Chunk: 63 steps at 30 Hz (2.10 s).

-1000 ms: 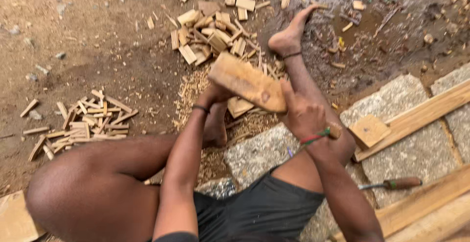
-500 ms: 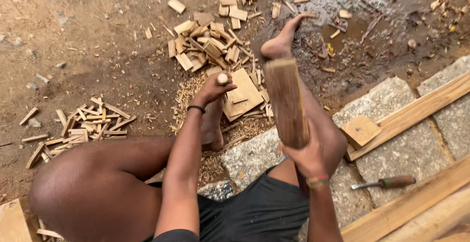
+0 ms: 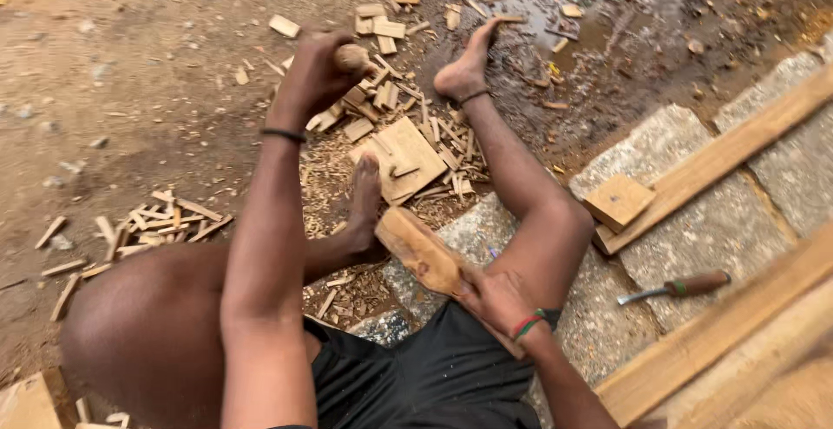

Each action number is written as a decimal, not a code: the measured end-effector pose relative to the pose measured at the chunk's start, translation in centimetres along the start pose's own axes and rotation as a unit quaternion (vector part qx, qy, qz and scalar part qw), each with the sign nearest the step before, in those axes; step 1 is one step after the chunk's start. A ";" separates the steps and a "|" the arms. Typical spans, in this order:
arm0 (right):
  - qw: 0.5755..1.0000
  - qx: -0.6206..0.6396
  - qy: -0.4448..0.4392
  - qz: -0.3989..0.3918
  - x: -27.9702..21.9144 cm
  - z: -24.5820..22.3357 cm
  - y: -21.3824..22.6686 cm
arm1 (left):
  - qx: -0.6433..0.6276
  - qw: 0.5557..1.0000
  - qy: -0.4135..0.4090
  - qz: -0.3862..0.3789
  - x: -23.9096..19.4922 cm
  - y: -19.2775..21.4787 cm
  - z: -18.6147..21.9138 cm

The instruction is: The person sits on the ground and uses a wooden mallet and a chisel to carve small rectangular pieces from a larger block of wood. They repeatedly strike the chisel to split the wood, then adjust the block and remove the carved pieces.

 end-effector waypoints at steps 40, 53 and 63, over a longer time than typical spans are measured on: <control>0.988 0.001 0.091 0.124 33.0 1.7 -8.5 | 0.080 0.899 -0.030 -0.429 -11.2 5.9 -3.1; 0.990 -0.031 0.104 0.093 32.9 -0.3 -8.2 | 0.043 0.924 -0.023 -0.380 -11.1 6.7 -4.0; 0.991 -0.028 0.063 0.113 34.6 -2.2 -7.4 | 0.046 0.910 0.012 -0.412 -13.4 5.8 -6.6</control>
Point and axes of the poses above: each hand's wrist, its own x-axis towards the middle knuckle, its own y-axis out of the back of the hand, z = x × y, the point moved 3 cm from there along x, towards the middle knuckle, and after that the axes turned 9 degrees about z, right-handed, at the moved point
